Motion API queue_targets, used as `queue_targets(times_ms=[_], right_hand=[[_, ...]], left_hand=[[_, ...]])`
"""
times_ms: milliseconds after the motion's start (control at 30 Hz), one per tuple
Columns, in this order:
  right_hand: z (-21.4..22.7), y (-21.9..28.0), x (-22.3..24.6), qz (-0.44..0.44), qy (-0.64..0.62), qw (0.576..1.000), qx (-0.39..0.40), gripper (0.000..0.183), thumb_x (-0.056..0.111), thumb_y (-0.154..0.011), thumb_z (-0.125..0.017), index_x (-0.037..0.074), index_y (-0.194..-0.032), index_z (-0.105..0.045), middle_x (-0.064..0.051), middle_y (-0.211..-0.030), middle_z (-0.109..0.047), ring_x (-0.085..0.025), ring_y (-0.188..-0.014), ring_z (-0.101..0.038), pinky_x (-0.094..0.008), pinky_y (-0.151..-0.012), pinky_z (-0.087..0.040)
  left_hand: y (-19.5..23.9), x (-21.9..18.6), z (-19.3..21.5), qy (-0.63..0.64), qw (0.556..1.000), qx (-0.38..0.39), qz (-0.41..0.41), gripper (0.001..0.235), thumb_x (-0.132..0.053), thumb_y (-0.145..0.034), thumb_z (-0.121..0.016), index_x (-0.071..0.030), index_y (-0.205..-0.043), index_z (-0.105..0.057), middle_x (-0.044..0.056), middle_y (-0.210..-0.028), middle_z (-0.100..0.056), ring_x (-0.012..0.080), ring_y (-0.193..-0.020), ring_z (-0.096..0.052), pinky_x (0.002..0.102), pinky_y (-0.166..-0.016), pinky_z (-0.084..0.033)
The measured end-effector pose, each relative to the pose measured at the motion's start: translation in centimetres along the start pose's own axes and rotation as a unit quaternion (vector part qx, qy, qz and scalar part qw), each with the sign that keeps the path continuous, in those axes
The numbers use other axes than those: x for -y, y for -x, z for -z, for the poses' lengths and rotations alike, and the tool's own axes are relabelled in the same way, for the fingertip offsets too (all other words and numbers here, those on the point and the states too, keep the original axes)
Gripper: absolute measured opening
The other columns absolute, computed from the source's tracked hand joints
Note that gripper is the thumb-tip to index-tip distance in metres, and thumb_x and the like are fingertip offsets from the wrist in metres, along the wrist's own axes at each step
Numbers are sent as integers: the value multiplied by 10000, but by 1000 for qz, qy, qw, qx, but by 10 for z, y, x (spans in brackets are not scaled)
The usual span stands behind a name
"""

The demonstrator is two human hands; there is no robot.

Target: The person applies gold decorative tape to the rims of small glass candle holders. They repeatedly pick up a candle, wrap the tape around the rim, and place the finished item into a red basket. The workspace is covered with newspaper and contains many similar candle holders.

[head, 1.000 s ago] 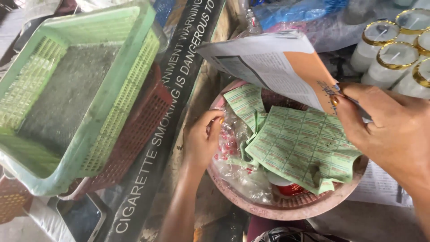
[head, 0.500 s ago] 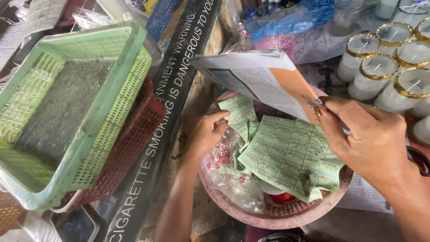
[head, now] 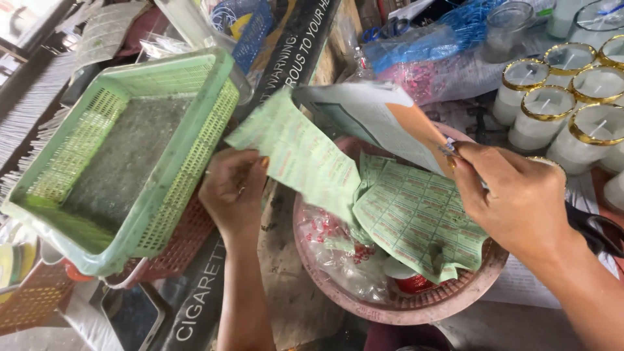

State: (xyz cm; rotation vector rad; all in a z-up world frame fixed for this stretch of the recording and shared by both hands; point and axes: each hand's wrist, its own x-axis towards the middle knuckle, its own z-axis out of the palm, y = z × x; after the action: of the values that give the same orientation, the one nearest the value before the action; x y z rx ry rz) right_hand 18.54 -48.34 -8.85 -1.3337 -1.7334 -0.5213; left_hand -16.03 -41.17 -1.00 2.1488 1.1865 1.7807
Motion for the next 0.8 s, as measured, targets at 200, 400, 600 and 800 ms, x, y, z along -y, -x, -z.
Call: queue_targets(times_ms=[200,400,600,800], right_hand=[[17,-6,33,13,27,991,128,106,91,-1045,-617,165,-991,-670,40,-637,-582,-135,-464,-541,-372,-334,-410],[36,-19,35,-38,-263,921,286,917,582,-787,-674,36,-1496,-475,-187,-1526,-533,-165,-102,-621,-402,-986,-541],[44,-48,35,-244,-508,810,163,851,203,-842,-624,-123,-1540,-262,-274,-1533,-468,-370,-1432,-472,-415,-1101,-520],[-1,-36,-5,-298,-509,807,30,118,-10,-946,-699,-59,-1048,-731,-159,-761,-703,-160,-746,-679,-310,-647,-567]], left_hand=[[-19,-31,27,-98,950,-184,-231,232,61,-942,-763,-108,-968,-606,10,-882,-651,148,-810,-523,373,-852,-453],[-50,-99,-6,-76,962,-78,-248,45,-86,-1069,-672,-81,-1094,-636,25,-850,-657,122,-748,-529,251,-694,-503],[-54,-107,-64,94,991,-20,-93,188,62,-1018,-631,-115,-1084,-628,13,-1068,-588,45,-577,-310,225,-539,-320],[-48,-78,-118,279,957,-69,28,164,73,-928,-661,1,-1074,-639,38,-1047,-617,38,-816,-624,251,-711,-605]])
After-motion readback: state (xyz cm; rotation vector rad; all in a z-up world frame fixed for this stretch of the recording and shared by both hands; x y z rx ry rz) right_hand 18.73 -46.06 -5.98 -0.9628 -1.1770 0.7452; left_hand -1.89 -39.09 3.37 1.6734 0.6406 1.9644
